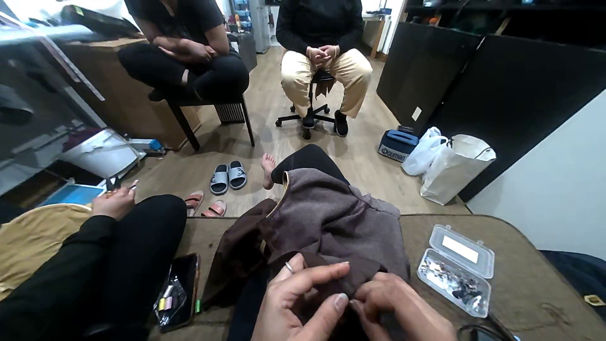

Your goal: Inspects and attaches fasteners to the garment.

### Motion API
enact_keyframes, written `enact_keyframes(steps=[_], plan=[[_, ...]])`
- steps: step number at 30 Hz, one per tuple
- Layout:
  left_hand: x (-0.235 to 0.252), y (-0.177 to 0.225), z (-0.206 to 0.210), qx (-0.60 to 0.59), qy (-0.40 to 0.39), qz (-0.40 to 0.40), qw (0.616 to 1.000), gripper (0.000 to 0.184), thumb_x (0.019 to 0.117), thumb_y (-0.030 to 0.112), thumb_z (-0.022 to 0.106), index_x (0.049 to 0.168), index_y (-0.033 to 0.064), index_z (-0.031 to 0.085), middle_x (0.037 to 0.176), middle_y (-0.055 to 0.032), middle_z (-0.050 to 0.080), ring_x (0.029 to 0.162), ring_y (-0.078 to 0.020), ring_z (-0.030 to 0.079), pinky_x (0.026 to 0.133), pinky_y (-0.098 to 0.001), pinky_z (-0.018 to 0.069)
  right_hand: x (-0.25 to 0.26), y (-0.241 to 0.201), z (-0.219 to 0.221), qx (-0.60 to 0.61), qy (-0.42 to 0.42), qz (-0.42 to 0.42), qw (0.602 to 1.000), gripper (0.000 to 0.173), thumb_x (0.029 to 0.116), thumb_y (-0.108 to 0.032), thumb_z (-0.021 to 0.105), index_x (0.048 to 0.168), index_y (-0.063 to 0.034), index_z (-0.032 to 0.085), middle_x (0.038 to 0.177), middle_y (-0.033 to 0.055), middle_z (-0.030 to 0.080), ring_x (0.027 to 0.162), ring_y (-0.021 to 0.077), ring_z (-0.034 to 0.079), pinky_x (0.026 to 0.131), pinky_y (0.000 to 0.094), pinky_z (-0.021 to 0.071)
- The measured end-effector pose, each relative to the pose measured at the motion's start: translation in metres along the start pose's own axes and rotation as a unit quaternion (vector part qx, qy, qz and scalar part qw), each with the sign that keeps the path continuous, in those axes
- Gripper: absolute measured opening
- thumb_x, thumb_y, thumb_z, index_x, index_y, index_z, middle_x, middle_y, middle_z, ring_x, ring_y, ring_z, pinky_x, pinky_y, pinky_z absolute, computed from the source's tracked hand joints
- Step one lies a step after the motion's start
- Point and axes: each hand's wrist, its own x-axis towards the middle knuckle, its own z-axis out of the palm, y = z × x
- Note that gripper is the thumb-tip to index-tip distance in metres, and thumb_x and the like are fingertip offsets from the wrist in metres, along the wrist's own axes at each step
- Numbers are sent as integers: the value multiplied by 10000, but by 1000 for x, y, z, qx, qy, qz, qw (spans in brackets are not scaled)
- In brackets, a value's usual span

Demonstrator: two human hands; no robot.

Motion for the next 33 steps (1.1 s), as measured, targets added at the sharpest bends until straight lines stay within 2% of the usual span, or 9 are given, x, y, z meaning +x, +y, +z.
enact_keyframes(steps=[2, 5, 7, 9, 11, 13, 16, 22, 33], plan=[[0, -1, 1, -19, 12, -7, 1000, 309, 862, 8, 767, 1170, 8, 753, 1148, -63, 671, 1029, -64, 663, 868, -220, 603, 2, -2, -5, 70, -22, 16, 997, 82, 951, -28, 622, 933, -40, 543, 897, 114, 645, 897, 121, 653, 827, 195, 531], [0, -4, 1, -2, 9, 2, 1000, 295, 871, 3, 758, 1166, 18, 760, 1115, -52, 670, 1000, -51, 650, 849, -201, 592, 3, -1, -12, 177, -46, 55, 982, 98, 993, -43, 597, 955, -29, 508, 937, 115, 607, 791, 79, 653, 686, 189, 575], [1, -7, 0, 22, -3, 19, 1000, 325, 879, 27, 761, 1202, 11, 746, 1091, -46, 691, 970, -44, 642, 840, -193, 571, 3, 0, -18, 190, -55, 69, 978, 78, 996, -58, 582, 993, -40, 506, 940, 95, 599, 769, 47, 598, 653, 159, 507], [2, -10, -2, 19, -30, 36, 999, 360, 890, 18, 756, 1239, -39, 692, 1172, -78, 727, 992, -77, 706, 857, -253, 616, 4, -1, -22, 165, -53, 63, 983, 104, 989, -97, 601, 1028, -33, 529, 895, 73, 569, 727, 15, 532, 622, 125, 434], [2, -7, -2, -14, -43, 22, 999, 332, 892, -3, 749, 1210, -51, 668, 1169, -67, 730, 934, -76, 727, 807, -268, 637, 5, -4, -22, 95, -41, 41, 994, 203, 945, -142, 707, 1045, -8, 592, 841, 91, 567, 715, 42, 531, 630, 120, 436], [2, -1, -1, -61, -44, -14, 997, 271, 896, -14, 729, 1161, -7, 676, 1106, -1, 737, 871, -40, 713, 764, -243, 623, 6, -5, -17, 15, -24, -1, 1000, 245, 894, -189, 785, 1026, -22, 663, 803, 106, 571, 730, 111, 533, 657, 143, 436], [2, 2, -3, -105, -44, -46, 992, 212, 900, -14, 719, 1105, 38, 709, 1034, 44, 755, 860, -22, 715, 774, -230, 616, 3, 0, -10, -47, 6, -56, 997, 154, 909, -178, 757, 1000, -76, 687, 782, 69, 553, 743, 123, 536, 691, 133, 442], [2, 2, -3, -126, -45, -53, 990, 201, 894, -17, 724, 1085, 44, 728, 1007, 37, 760, 853, -26, 716, 775, -230, 615, -2, 7, -6, -61, 27, -110, 992, 169, 943, -223, 739, 1036, -86, 704, 760, 48, 522, 720, 132, 508, 680, 155, 426], [1, -1, -1, -141, -48, -49, 988, 173, 910, 17, 725, 1076, 63, 734, 992, 43, 762, 841, -14, 711, 771, -214, 608, -6, 9, -3, -78, 50, -142, 986, 158, 967, -217, 718, 1022, -69, 710, 730, 47, 493, 696, 155, 489, 668, 180, 423]])
